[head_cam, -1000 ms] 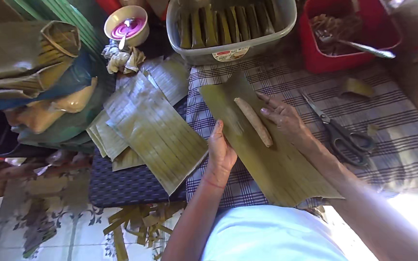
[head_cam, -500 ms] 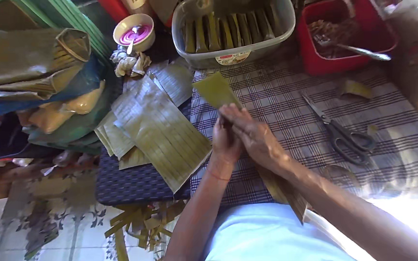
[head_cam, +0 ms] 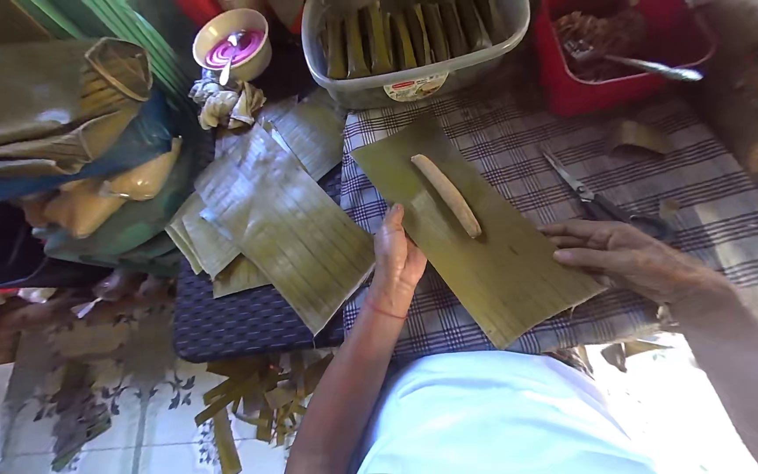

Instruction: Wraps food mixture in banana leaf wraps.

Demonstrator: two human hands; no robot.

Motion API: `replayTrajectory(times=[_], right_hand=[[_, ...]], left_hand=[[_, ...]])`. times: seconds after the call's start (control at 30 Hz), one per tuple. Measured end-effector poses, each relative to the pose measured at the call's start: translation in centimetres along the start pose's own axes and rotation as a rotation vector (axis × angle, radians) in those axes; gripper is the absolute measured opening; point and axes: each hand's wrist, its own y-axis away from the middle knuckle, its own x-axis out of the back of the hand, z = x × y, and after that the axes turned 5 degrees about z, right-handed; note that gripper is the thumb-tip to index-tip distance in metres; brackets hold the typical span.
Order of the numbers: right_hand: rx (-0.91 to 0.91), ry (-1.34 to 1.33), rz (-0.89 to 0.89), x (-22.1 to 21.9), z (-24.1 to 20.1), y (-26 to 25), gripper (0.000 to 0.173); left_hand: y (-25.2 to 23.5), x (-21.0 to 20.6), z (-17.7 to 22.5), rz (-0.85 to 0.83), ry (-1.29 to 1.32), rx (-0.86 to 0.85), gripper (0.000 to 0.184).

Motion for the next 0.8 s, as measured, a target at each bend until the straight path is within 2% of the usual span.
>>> replayTrajectory(times=[0.17,0.23,0.33,0.4,0.47,0.6,0.7,0.8], right_hand=[[0.02,0.277,-0.078,-1.8,-4.9,-2.5,0.02],[0.084,0.485,-0.089,-2.2,-6.9,-4.2,0.018],[0.187,0.871,-0.025,-0.6,-8.8,-5.8,0.023],[0.093,1.003,0.008,0.2,-9.6,-5.7,0.022],[0.039,1.057,0.049,1.2,-8.8,-5.2,0.02],[-0.007,1.175,0.142,2.0,-7.8,-3.9,0.011],[0.121,1.184,0.163,1.8,-7.6,-4.1,0.012],[0.338,0.937,0.081,0.7,-7.4,-5.4,0.016]], left_hand=[[0.6,-0.3,-0.7,0.027,-0.022,-0.031,0.034],[1.3,0.2,-1.1,0.03,-0.085,-0.026,0.038],[3.7,2.1,-2.2,-0.078,-0.229,0.109,0.036],[5.3,3.0,-3.2,-0.214,-0.296,0.274,0.036],[6.0,3.2,-3.6,-0.313,-0.312,0.422,0.04],[6.3,2.8,-4.1,-0.352,-0.312,0.533,0.042],[6.1,2.2,-4.3,-0.36,-0.331,0.551,0.042],[6.1,2.3,-4.3,-0.354,-0.296,0.547,0.047]])
